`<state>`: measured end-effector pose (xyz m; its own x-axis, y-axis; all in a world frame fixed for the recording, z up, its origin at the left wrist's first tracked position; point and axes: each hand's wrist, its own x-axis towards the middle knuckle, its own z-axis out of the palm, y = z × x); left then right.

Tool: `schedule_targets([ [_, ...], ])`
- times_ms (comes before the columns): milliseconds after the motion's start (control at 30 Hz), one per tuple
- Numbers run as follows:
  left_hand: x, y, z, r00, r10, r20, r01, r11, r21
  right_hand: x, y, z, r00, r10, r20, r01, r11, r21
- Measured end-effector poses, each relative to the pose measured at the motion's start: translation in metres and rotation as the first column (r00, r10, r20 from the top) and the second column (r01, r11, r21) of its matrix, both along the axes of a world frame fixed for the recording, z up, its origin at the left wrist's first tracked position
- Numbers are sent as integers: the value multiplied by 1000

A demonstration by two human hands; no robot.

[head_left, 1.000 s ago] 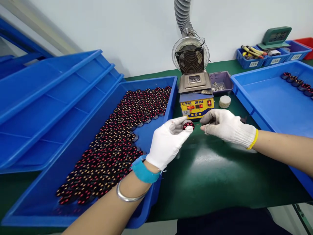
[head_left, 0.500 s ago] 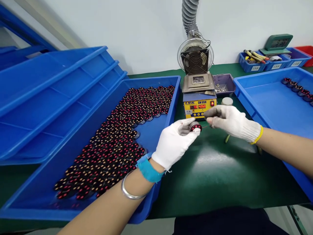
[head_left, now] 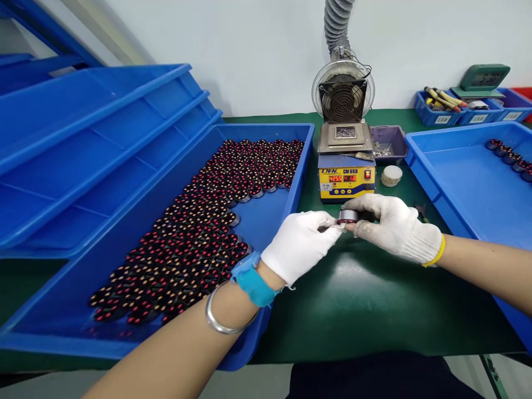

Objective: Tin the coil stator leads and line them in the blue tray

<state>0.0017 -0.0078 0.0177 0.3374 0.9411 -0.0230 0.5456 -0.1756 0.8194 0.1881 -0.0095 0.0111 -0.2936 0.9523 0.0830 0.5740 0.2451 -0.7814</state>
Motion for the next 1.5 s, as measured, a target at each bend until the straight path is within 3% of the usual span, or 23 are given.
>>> schedule_targets([
  [133,-14,4,13,993,-49,104,62,990,-130,5,9,-1,995,-79,-59,72,990,-124],
  [233,-21,9,19,972,103,210,-89,993,-72,8,14,0,975,-198,-105,170,958,-231],
  [333,-15,10,15,969,119,214,-119,993,-14,6,11,3,957,-190,-221,120,949,-293],
  [433,1,3,6,987,19,157,0,993,-118,2,7,3,943,-169,-287,89,958,-271],
  [533,10,-5,1,977,6,211,38,978,-206,0,6,-1,937,-168,-307,94,966,-242],
  [733,-4,-1,3,910,174,375,-161,985,-66,5,11,-1,929,-229,-292,162,958,-236],
  [933,4,1,-4,968,112,223,-106,994,-38,-1,6,2,935,-173,-309,109,971,-214],
  [1100,9,-8,-4,964,38,262,-59,996,73,5,11,2,958,-210,-195,177,968,-177],
  [1200,7,-7,-3,976,-34,214,18,997,76,18,31,18,959,-256,-121,254,967,-31],
  [1300,5,-1,-5,982,-186,-15,187,980,68,30,72,48,944,-309,119,274,931,240],
  [1400,3,4,-10,926,-328,-188,332,943,-7,33,125,72,825,-437,358,276,865,419],
  [1500,-2,9,-14,890,-375,-259,365,927,-87,27,170,81,737,-458,497,225,860,459],
])
